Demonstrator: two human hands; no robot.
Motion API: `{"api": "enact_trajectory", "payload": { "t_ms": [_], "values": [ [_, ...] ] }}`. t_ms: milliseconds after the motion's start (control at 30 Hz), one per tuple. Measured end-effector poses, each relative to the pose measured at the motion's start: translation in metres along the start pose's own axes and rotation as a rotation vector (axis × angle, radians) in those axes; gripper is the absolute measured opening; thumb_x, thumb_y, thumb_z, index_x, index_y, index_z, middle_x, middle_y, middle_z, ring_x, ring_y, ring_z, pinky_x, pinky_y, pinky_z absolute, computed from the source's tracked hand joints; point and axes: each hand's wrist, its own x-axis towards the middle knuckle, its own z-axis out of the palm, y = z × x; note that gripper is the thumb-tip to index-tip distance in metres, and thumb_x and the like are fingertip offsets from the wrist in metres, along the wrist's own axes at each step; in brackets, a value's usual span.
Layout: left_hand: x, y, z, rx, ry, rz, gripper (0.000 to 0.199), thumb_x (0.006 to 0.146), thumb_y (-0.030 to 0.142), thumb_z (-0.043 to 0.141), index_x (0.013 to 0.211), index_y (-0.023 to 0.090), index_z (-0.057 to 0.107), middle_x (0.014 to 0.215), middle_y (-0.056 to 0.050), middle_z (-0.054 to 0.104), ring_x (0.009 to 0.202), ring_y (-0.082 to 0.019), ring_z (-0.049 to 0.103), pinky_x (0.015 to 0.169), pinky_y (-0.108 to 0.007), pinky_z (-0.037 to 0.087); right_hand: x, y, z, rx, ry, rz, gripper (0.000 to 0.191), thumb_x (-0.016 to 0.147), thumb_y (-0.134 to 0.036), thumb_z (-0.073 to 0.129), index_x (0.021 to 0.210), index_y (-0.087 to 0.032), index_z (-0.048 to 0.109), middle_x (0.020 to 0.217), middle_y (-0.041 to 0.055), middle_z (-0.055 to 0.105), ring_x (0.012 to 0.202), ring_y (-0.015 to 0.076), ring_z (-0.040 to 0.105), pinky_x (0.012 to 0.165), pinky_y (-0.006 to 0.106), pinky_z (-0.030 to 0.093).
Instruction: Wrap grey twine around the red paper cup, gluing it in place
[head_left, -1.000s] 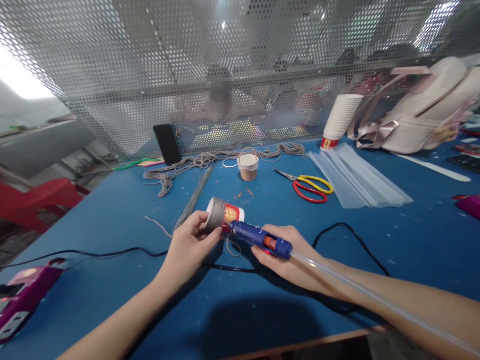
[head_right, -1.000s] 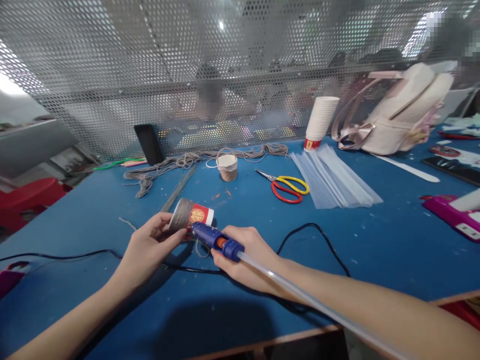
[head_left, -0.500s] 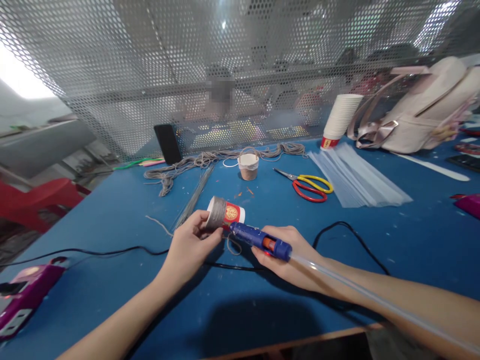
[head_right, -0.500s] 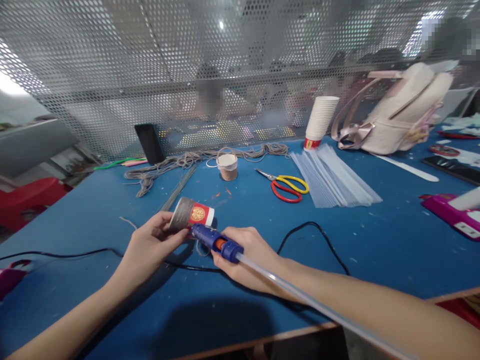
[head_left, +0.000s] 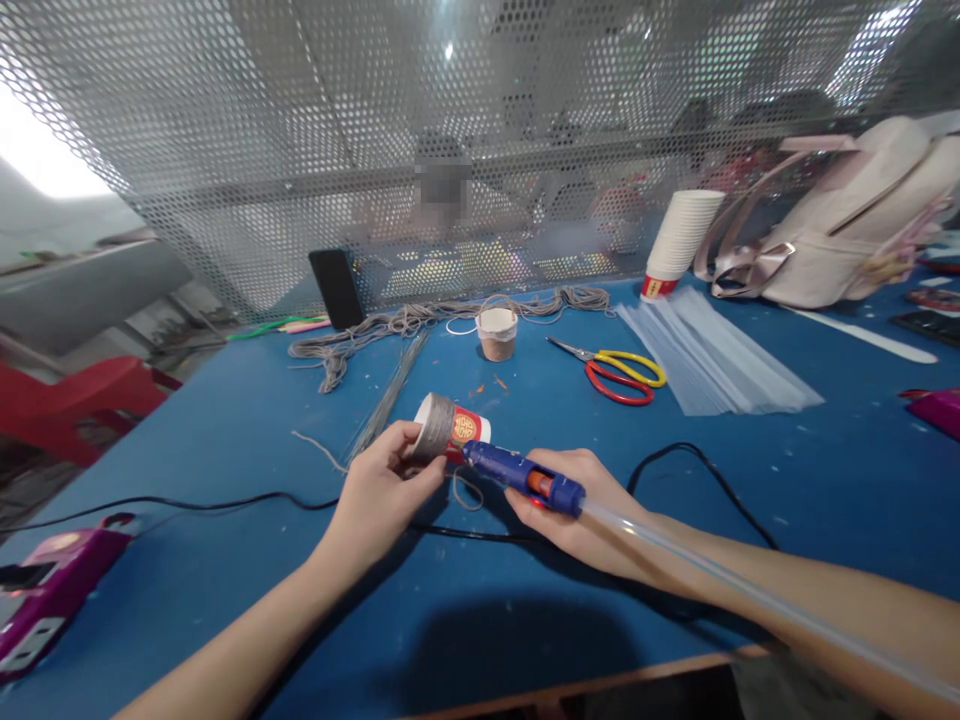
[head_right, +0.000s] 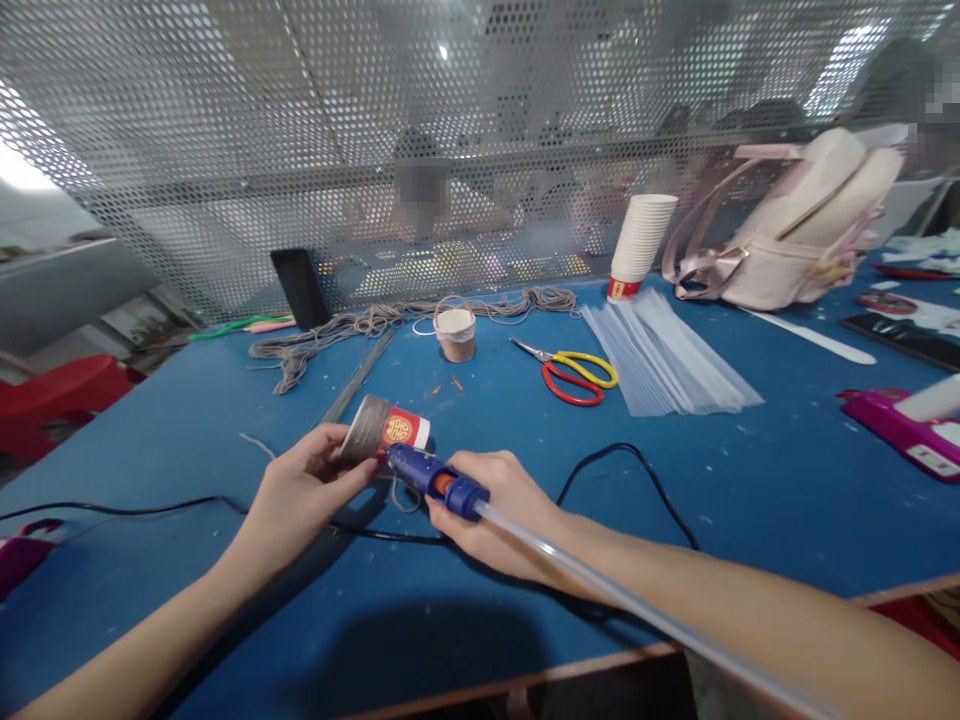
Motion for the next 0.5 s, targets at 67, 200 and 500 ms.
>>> {"api": "enact_trajectory", "payload": {
  "t_ms": [67, 200, 500],
  "values": [
    [0.0002, 0.0002, 0.0002, -0.007, -0.004, 0.003, 0.018, 0.067, 0.029, 0.065, 0.081, 0.018, 0.060, 0.069, 0.002, 0.065, 0.062, -0.012, 0.059, 0.060, -0.022, 0.048, -0.0001, 0.0004, 0.0002, -0.005, -0.017, -0.015, 0.021, 0.075, -0.018, 0.056, 0.061, -0.020, 0.040, 0.055, -0.0040, 0.047, 0.048, 0.0084, 0.037, 0.051, 0.022, 0.033],
    [-0.0003, 0.0016, 0.0000, 0.007, 0.002, 0.004, 0.019, 0.067, 0.030, 0.065, 0.081, 0.018, 0.061, 0.068, 0.002, 0.065, 0.061, -0.013, 0.059, 0.061, -0.023, 0.049, -0.0009, 0.0012, 0.0000, -0.040, 0.001, -0.043, 0.021, 0.075, -0.018, 0.057, 0.062, -0.020, 0.041, 0.056, -0.0043, 0.047, 0.048, 0.0083, 0.038, 0.051, 0.021, 0.033],
    [-0.0009, 0.0008, -0.0001, 0.003, 0.000, -0.004, 0.020, 0.066, 0.031, 0.065, 0.081, 0.019, 0.061, 0.069, 0.002, 0.066, 0.063, -0.014, 0.061, 0.061, -0.024, 0.050, -0.0037, 0.0044, -0.0010, -0.073, -0.060, -0.070, 0.016, 0.075, -0.022, 0.056, 0.064, -0.020, 0.045, 0.059, -0.0024, 0.050, 0.050, 0.0093, 0.042, 0.052, 0.022, 0.034]
  ]
}}
